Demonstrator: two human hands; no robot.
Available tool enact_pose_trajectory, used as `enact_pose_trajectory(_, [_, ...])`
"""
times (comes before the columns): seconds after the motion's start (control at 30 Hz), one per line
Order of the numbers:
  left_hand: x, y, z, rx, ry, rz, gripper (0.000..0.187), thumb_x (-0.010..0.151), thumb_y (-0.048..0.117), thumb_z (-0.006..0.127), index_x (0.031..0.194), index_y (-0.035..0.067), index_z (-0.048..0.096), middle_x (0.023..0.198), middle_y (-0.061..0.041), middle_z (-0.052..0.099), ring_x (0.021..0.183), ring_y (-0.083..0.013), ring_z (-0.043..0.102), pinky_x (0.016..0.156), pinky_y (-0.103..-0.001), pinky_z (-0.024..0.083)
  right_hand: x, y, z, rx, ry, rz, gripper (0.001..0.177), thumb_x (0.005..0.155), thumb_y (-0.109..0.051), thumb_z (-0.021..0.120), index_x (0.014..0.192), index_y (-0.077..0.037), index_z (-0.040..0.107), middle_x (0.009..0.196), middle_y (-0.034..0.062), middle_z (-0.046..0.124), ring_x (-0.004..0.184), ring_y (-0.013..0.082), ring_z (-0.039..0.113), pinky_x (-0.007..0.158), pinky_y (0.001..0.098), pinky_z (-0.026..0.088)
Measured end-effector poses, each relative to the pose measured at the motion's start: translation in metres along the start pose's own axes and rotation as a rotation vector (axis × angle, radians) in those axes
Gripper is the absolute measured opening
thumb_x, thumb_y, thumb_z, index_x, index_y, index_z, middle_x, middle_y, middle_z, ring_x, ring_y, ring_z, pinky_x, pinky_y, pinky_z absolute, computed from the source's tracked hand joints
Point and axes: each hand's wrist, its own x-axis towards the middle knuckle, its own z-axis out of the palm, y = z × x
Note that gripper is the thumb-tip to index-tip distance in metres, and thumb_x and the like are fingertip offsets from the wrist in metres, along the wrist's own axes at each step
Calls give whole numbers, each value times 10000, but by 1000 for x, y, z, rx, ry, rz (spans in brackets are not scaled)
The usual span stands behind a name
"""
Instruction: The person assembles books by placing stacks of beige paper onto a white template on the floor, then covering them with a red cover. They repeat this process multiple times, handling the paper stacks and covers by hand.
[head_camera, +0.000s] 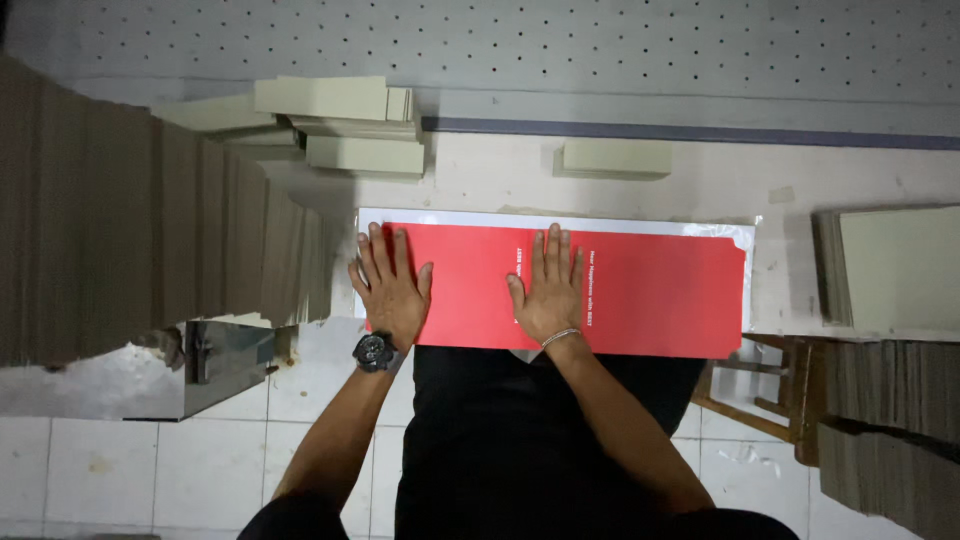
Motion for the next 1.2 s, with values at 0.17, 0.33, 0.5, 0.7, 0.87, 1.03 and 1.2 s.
enact_pose_trajectory(0.17, [-16,-11,-7,-62,113,130,664,1102,558,565,1668,222,474,1802,-212,191,1655,-438,191,1249,-644,208,-19,63,16,294,252,-207,1024,1026,-610,597,1734,17,203,1796,305,157,1668,489,118,1322,664,84])
enact_pose_trajectory(0.33, [-53,-29,-15,-210,35,440,980,884,854,601,1668,280,466,1756,-227,320,1639,-393,313,1284,-617,248,-106,172,-51,348,239,-199,1290,848,-762,707,1757,-52,129,1776,315,208,1623,557,179,1294,712,113])
enact_pose_trajectory(0.5, [-62,-55,16,-20,-123,511,1012,807,235,848,1707,290,388,1786,-171,293,1644,-305,322,1362,-539,253,-144,297,-22,-139,187,-117,910,868,-272,830,1688,-97,477,1752,176,453,1623,336,426,1393,581,266])
enact_pose_trajectory(0.7, [-58,-80,-37,-2,-127,554,1010,745,154,836,1655,364,452,1809,-111,293,1615,-256,380,1387,-509,240,-134,356,-20,-39,351,-423,719,808,-69,698,1523,-139,649,1696,132,562,1474,344,596,1303,554,462])
enact_pose_trajectory(0.87, [2,-57,-114,-288,-35,528,635,852,16,679,1451,230,684,1614,-127,532,1476,-323,541,1326,-622,374,-111,366,-107,-117,163,-240,857,821,47,846,1569,-293,601,1777,-68,490,1503,303,652,899,447,688])
enact_pose_trajectory(1.03, [58,-24,-155,-627,59,284,188,998,-22,775,1147,84,818,1356,-129,677,1267,-304,694,1073,-428,571,-49,332,-217,244,281,-231,251,995,-69,839,1244,-62,808,1597,140,710,1305,241,739,1130,325,578])
enact_pose_trajectory(1.2, [134,20,-182,-728,86,4,336,981,164,848,1303,102,774,1194,-49,704,848,-170,598,763,-347,508,27,336,-288,474,216,297,663,976,-183,886,804,-131,247,683,-34,299,701,98,242,611,280,223])
